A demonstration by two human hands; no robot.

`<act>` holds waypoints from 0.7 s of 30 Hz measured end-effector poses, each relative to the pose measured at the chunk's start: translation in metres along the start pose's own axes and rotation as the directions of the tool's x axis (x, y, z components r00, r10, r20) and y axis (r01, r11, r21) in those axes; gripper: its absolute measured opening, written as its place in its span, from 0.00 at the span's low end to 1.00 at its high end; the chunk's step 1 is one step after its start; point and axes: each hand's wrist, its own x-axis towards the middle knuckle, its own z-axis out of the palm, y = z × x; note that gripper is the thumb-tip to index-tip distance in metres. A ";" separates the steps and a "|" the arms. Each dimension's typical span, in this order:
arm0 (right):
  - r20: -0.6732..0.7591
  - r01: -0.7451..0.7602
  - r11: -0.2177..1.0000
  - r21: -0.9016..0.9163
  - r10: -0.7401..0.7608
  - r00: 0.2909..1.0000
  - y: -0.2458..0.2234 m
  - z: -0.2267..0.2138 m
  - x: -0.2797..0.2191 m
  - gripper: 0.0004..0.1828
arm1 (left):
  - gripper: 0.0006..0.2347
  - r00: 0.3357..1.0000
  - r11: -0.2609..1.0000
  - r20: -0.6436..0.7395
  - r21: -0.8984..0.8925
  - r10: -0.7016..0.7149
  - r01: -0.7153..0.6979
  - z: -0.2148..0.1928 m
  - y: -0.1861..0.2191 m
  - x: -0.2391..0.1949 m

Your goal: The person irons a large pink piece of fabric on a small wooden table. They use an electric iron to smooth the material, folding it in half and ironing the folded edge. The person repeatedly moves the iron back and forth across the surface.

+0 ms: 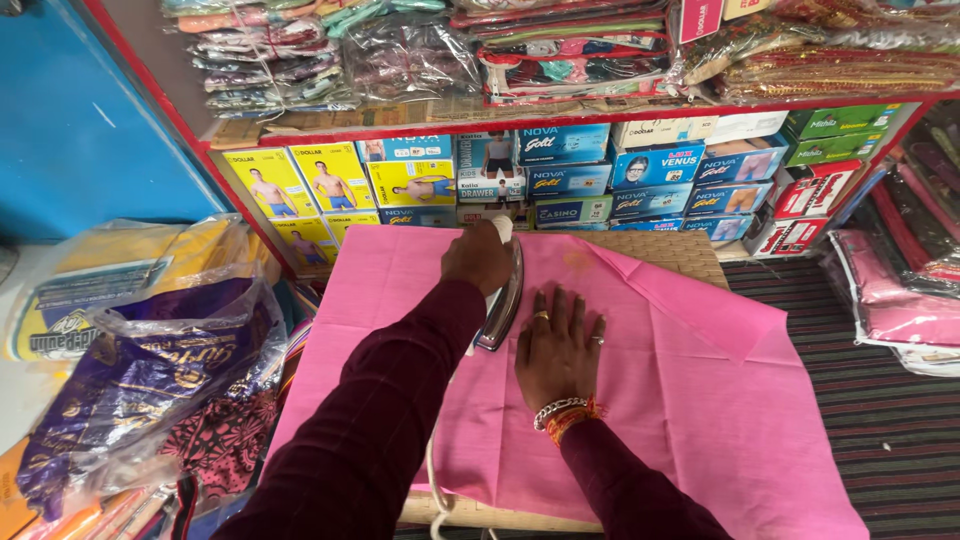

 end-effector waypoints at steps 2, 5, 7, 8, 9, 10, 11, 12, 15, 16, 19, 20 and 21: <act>-0.015 0.001 1.000 0.010 -0.001 1.000 0.001 0.000 0.000 0.29 | 0.19 0.998 0.996 0.012 0.057 0.064 -0.065 -0.008 -0.002 -0.014; 0.002 -0.042 0.999 0.034 0.042 0.999 0.003 -0.002 0.002 0.30 | 0.19 0.995 0.992 0.059 0.094 0.082 -0.087 -0.024 -0.006 -0.055; 0.001 -0.110 0.994 0.023 0.110 0.994 0.006 -0.001 0.003 0.31 | 0.18 0.993 0.992 0.090 0.090 0.076 -0.084 -0.032 -0.010 -0.088; 0.002 -0.144 0.989 0.014 0.144 0.990 0.008 -0.001 0.003 0.31 | 0.18 0.992 0.993 0.102 0.081 0.075 -0.083 -0.035 -0.012 -0.104; 0.011 -0.156 0.988 0.019 0.156 0.988 0.009 0.001 0.003 0.31 | 0.18 0.991 0.994 0.113 0.072 0.074 -0.083 -0.039 -0.013 -0.115; 0.018 -0.169 0.985 0.023 0.169 0.985 0.010 0.002 0.003 0.31 | 0.18 0.991 0.994 0.108 0.071 0.079 -0.087 -0.041 -0.012 -0.122; 0.025 -0.183 0.983 0.027 0.182 0.983 0.011 0.004 0.003 0.31 | 0.18 0.991 0.993 0.103 0.069 0.084 -0.091 -0.043 -0.012 -0.127; 0.045 -0.185 0.982 0.027 0.184 0.982 0.012 0.005 0.003 0.30 | 0.17 0.991 0.993 0.097 0.066 0.088 -0.095 -0.043 -0.010 -0.129; 0.085 -0.186 0.982 0.026 0.183 0.979 0.012 0.009 0.006 0.29 | 0.17 0.993 0.992 0.056 0.059 0.106 -0.109 -0.043 0.000 -0.118; 0.088 -0.186 0.982 0.025 0.183 0.979 0.012 0.010 0.006 0.29 | 0.17 0.992 0.992 0.052 0.052 0.113 -0.115 -0.043 0.002 -0.113; 0.105 -0.186 0.982 0.021 0.183 0.977 0.016 0.012 0.006 0.29 | 0.17 0.989 0.989 0.046 0.036 0.143 -0.145 -0.041 0.006 -0.111; 0.111 -0.184 0.983 0.027 0.180 0.977 0.016 0.012 0.007 0.29 | 0.18 0.987 0.986 0.042 0.043 0.158 -0.159 -0.043 0.004 -0.116; 0.142 -0.160 0.987 0.029 0.155 0.978 0.018 0.010 0.008 0.31 | 0.18 0.984 0.983 0.039 0.051 0.172 -0.174 -0.047 0.004 -0.121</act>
